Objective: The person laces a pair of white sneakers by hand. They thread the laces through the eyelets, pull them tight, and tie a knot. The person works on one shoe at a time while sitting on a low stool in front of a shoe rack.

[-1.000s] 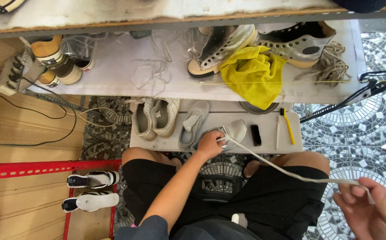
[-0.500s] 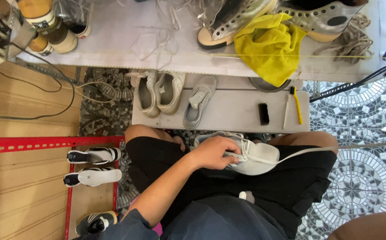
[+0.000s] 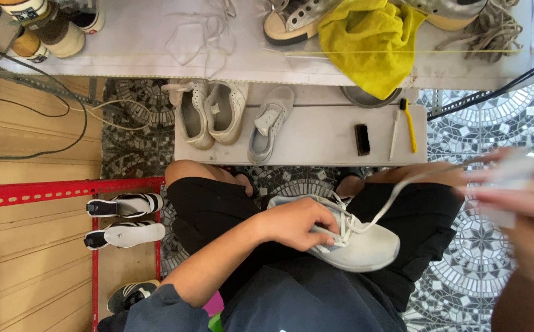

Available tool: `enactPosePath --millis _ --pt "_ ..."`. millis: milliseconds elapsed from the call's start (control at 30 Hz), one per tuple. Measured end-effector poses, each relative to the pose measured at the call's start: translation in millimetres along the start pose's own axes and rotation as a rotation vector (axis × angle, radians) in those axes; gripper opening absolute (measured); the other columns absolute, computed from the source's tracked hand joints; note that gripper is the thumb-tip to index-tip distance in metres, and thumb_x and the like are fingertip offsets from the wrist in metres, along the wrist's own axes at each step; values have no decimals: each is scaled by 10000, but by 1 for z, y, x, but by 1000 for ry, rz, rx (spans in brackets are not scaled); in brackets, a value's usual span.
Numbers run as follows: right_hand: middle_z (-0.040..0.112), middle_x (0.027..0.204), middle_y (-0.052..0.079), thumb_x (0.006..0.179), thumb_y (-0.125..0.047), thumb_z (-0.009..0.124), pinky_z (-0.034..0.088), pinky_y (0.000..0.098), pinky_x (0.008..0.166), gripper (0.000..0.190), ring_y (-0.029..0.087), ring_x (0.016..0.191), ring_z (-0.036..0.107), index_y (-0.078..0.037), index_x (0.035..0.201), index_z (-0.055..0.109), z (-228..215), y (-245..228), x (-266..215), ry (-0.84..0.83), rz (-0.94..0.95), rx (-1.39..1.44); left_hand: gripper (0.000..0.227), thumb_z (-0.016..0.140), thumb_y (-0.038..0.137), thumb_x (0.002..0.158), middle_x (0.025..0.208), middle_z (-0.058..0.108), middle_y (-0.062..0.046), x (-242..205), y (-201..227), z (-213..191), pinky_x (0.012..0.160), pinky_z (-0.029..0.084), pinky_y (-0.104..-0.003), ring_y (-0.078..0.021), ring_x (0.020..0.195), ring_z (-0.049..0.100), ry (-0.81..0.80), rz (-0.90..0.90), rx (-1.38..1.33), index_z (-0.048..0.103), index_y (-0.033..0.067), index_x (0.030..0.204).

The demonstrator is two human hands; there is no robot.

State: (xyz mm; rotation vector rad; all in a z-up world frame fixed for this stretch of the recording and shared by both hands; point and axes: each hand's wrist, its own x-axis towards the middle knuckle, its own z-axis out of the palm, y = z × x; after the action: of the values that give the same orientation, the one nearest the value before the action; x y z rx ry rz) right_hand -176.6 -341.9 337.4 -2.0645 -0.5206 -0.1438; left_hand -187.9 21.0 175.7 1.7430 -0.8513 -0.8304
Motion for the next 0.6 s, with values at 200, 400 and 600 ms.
enactPosePath --millis 200,400,600 --pt "753 1072 6 927 -212 855 533 378 868 118 203 943 697 -235 1041 875 97 -9 25 -284 -233 37 249 832 348 933 958 849 -23 -5 27 3 812 545 -351 -193 853 770 -81 -20 -21 821 141 1071" --pt "869 882 -31 953 -243 842 568 403 826 155 198 789 754 -179 1070 920 126 18 1 -695 -101 310 392 827 486 897 977 869 5 -10 27 22 813 578 -288 -113 872 791 -193 -64 -149 858 152 1100" --pt "862 838 8 908 -120 835 596 391 758 140 204 763 729 -145 956 964 137 8 -7 -863 76 377 404 879 484 858 908 844 17 -17 25 28 790 565 -309 -113 860 747 -216 -185 -271 867 156 1095"
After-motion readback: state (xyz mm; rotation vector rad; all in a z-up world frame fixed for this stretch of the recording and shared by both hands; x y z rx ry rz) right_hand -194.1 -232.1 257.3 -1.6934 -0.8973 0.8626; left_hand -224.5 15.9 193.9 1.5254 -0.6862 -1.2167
